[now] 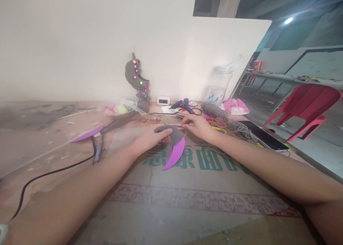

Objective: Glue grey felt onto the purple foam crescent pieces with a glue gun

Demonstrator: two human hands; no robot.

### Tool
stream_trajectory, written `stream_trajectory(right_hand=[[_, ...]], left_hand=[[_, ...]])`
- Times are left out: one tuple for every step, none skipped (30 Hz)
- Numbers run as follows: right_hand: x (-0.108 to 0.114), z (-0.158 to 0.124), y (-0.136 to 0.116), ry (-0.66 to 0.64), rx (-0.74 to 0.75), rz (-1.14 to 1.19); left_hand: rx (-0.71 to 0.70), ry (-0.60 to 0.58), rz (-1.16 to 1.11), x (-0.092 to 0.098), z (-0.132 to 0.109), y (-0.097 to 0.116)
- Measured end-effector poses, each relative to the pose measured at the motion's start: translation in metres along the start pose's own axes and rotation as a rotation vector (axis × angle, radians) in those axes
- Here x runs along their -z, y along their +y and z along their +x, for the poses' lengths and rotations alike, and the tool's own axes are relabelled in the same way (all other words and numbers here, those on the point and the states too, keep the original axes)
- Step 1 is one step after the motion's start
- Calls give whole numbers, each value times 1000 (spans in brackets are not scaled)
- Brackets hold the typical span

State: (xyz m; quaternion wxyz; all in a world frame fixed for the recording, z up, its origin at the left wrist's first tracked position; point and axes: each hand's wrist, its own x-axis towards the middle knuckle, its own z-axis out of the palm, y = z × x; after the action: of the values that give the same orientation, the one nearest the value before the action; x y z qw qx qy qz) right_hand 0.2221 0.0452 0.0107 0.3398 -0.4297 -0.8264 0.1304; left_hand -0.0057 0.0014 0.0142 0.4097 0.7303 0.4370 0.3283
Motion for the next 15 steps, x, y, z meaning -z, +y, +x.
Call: stream_trajectory(right_hand=[[-1,0,0,-10,22,-5],[-2,1,1,-16,43,-9],[-3,1,1,-21,65,-15],[-3,2,1,-28,85,-24],[-3,3,1,-35,102,-35],[-3,4,1,-42,112,-45],[-3,6,1,-51,115,-53],[-4,8,0,-61,112,-59],[-5,9,0,-70,106,-64],[-6,11,-1,-79,101,-68],[-6,12,-2,-86,96,-70],[-7,12,-3,-91,91,-72],[-7,13,-4,-92,86,-74],[-7,13,-4,-87,77,-75],[-7,13,-4,-78,67,-78]], left_hand=[[6,1,4,0,0,0],[11,3,8,0,1,-1],[11,5,11,0,1,-1],[10,5,14,0,1,-1],[8,4,16,0,1,-1],[8,3,16,0,1,-1],[10,1,14,0,1,-1],[14,1,12,0,1,-1],[19,3,9,0,1,-1],[24,6,7,0,1,-1],[25,8,7,0,1,-1],[23,8,8,0,1,-1],[17,8,8,0,0,-1],[9,5,4,0,0,-1],[0,0,-3,0,1,-1]])
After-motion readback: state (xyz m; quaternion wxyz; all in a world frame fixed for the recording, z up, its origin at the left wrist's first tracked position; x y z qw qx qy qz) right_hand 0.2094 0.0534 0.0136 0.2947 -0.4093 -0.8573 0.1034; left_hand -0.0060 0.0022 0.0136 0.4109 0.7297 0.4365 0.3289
